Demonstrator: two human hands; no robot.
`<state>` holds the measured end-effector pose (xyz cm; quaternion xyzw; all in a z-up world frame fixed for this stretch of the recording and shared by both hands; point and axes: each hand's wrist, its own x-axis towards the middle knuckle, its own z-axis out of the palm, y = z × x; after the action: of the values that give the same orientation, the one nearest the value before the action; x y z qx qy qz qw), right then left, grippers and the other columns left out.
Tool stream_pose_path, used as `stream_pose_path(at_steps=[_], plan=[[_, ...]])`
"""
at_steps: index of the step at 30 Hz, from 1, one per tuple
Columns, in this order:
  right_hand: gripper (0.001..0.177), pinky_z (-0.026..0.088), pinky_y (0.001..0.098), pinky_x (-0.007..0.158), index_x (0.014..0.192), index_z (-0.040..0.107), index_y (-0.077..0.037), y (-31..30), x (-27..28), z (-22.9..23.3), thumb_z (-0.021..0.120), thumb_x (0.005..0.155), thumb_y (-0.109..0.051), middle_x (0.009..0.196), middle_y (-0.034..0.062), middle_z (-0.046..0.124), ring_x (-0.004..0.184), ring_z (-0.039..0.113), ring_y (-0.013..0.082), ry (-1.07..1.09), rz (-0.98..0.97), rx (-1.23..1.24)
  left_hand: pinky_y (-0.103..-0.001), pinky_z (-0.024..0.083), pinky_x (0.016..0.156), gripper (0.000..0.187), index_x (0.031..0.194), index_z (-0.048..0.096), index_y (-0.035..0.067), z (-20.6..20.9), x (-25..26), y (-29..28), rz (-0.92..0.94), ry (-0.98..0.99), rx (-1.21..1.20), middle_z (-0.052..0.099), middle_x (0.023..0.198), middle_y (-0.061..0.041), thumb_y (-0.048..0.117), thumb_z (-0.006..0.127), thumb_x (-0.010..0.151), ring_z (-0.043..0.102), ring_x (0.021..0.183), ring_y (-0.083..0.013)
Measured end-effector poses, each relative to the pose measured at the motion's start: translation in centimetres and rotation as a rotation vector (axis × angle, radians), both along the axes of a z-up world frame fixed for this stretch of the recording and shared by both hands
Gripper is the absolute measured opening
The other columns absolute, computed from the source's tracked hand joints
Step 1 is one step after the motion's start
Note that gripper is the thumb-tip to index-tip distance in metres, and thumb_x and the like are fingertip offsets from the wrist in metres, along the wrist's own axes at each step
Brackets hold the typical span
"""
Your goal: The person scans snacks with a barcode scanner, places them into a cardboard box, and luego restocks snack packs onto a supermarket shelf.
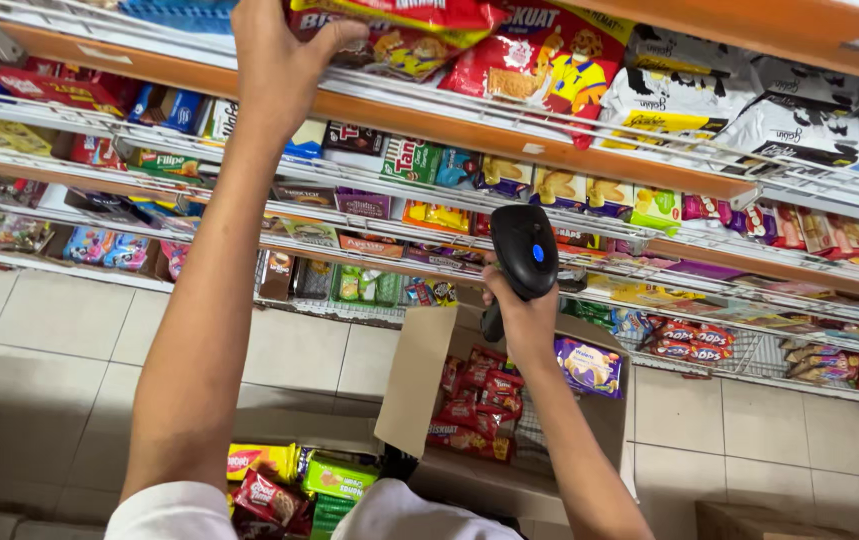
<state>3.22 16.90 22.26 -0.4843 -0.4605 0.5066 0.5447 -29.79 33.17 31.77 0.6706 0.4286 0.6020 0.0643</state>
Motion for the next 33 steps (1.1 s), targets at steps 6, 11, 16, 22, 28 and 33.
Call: stream_pose_path(at_steps=[6, 11, 16, 22, 28, 33], plan=[[0.025, 0.053, 0.0285, 0.061, 0.114, 0.068, -0.001, 0.2, -0.4, -0.8, 0.072, 0.089, -0.002, 0.102, 0.0044, 0.072, 0.068, 0.063, 0.0102, -0.018, -0.004, -0.008, -0.043, 0.054, 0.092, 0.043, 0.117, 0.065, -0.003, 0.1, -1.4, 2.0, 0.021, 0.229, 0.119, 0.071, 0.117, -0.018, 0.015, 0.096, 0.093, 0.068, 0.106, -0.0368], [0.024, 0.053, 0.0282, 0.061, 0.112, 0.069, 0.0, -0.1, -1.1, -1.7, 0.073, 0.089, -0.002, 0.097, 0.0048, 0.072, 0.068, 0.063, 0.0107, -0.025, 0.026, -0.022, -0.034, 0.058, 0.105, 0.053, 0.129, 0.061, 0.001, 1.8, -2.3, 1.1, -0.35, 0.012, -0.176, 0.072, 0.129, -0.01, 0.009, 0.095, 0.089, 0.071, 0.12, -0.0217], [0.023, 0.054, 0.0266, 0.061, 0.111, 0.07, -0.003, -0.2, -1.6, -2.2, 0.072, 0.088, -0.005, 0.097, 0.0021, 0.073, 0.068, 0.063, 0.0082, -0.063, 0.027, -0.086, -0.032, 0.056, 0.11, 0.059, 0.133, 0.059, 0.002, 1.7, -2.1, 0.2, -0.501, -0.125, -0.234, 0.071, 0.128, -0.007, 0.0, 0.093, 0.085, 0.067, 0.121, -0.0158], [0.014, 0.052, 0.0272, 0.061, 0.101, 0.073, -0.001, -0.2, -2.1, -2.6, 0.075, 0.09, -0.01, 0.077, 0.0018, 0.069, 0.065, 0.063, 0.0085, -0.152, 0.038, -0.095, -0.034, 0.057, 0.109, 0.056, 0.129, 0.062, 0.002, 1.5, -1.9, 0.3, -0.521, -0.177, -0.184, 0.071, 0.124, -0.006, -0.006, 0.093, 0.084, 0.068, 0.118, -0.0155], [0.013, 0.051, 0.0281, 0.061, 0.098, 0.073, -0.003, 0.0, -2.7, -3.4, 0.074, 0.088, -0.012, 0.075, 0.0002, 0.068, 0.064, 0.062, 0.0083, -0.149, 0.062, -0.077, -0.036, 0.056, 0.112, 0.053, 0.132, 0.061, 0.003, 1.4, -1.5, 1.2, -0.6, -0.303, -0.247, 0.071, 0.127, -0.005, -0.005, 0.089, 0.088, 0.068, 0.121, -0.0157], [0.013, 0.053, 0.0298, 0.063, 0.096, 0.072, -0.004, -0.1, -3.0, -3.5, 0.074, 0.087, -0.013, 0.074, 0.0006, 0.067, 0.066, 0.063, 0.0092, -0.179, 0.057, -0.11, -0.036, 0.059, 0.106, 0.049, 0.128, 0.062, 0.005, 1.2, -1.7, 2.1, -0.669, -0.41, -0.373, 0.072, 0.124, -0.004, -0.002, 0.087, 0.086, 0.07, 0.115, -0.0153]])
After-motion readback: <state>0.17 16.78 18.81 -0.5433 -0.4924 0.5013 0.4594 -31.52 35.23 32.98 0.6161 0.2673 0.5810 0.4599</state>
